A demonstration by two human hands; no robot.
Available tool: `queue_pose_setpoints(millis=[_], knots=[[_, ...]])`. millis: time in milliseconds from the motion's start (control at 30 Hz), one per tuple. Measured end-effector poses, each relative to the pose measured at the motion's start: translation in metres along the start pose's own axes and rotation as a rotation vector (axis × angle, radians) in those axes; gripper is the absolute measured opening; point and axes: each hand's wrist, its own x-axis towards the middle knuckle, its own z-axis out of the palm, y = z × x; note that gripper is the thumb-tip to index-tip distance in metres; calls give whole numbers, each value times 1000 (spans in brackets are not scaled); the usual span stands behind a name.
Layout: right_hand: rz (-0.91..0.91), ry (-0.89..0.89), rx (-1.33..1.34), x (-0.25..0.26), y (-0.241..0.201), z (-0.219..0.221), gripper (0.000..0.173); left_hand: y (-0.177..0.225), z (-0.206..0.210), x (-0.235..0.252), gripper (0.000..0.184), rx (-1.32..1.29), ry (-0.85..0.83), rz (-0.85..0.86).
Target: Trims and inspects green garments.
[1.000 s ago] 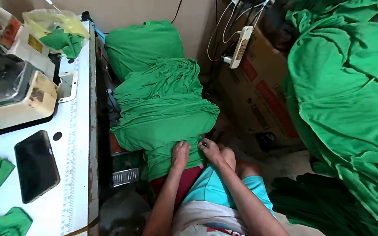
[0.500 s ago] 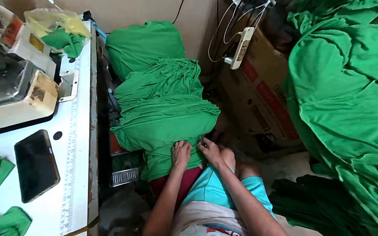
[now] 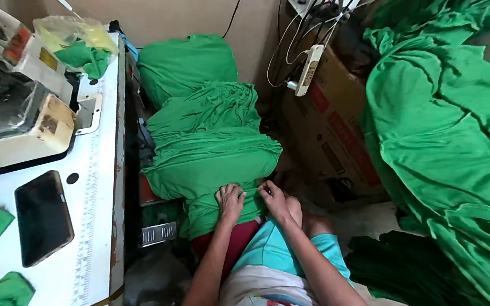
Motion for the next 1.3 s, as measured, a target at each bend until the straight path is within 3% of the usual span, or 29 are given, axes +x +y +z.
queue_pose_setpoints(millis=[133, 200, 267, 400, 533, 700, 833, 933, 1033, 1200, 1300], knots=[[11, 68, -51, -2, -2, 2, 20, -7, -7, 7, 26, -502, -101, 35], [36, 94, -110, -3, -11, 5, 24, -10, -9, 10, 24, -626, -138, -3], [4, 123, -157, -5, -18, 7, 27, -11, -9, 13, 25, -649, -143, -43], [-273, 68, -162, -10, -7, 10, 26, -7, -9, 14, 27, -652, -155, -96], [-205, -56, -281, -12, -14, 10, 25, -3, -10, 15, 26, -658, -177, -131], [-129, 121, -110, -8, -10, 8, 27, 0, -11, 15, 26, -692, -140, -180], [-225, 99, -71, -8, -5, 7, 26, -1, -9, 16, 27, -705, -158, -203], [-263, -16, -230, -10, -8, 13, 23, 0, -10, 17, 24, -736, -159, -212], [-303, 15, -295, -9, -10, 18, 21, 2, -11, 16, 22, -755, -148, -228], [-195, 4, -125, -9, -10, 12, 25, 3, -10, 17, 22, -761, -120, -254], [-218, 56, -70, -9, -7, 9, 27, 2, -9, 16, 23, -777, -113, -252]])
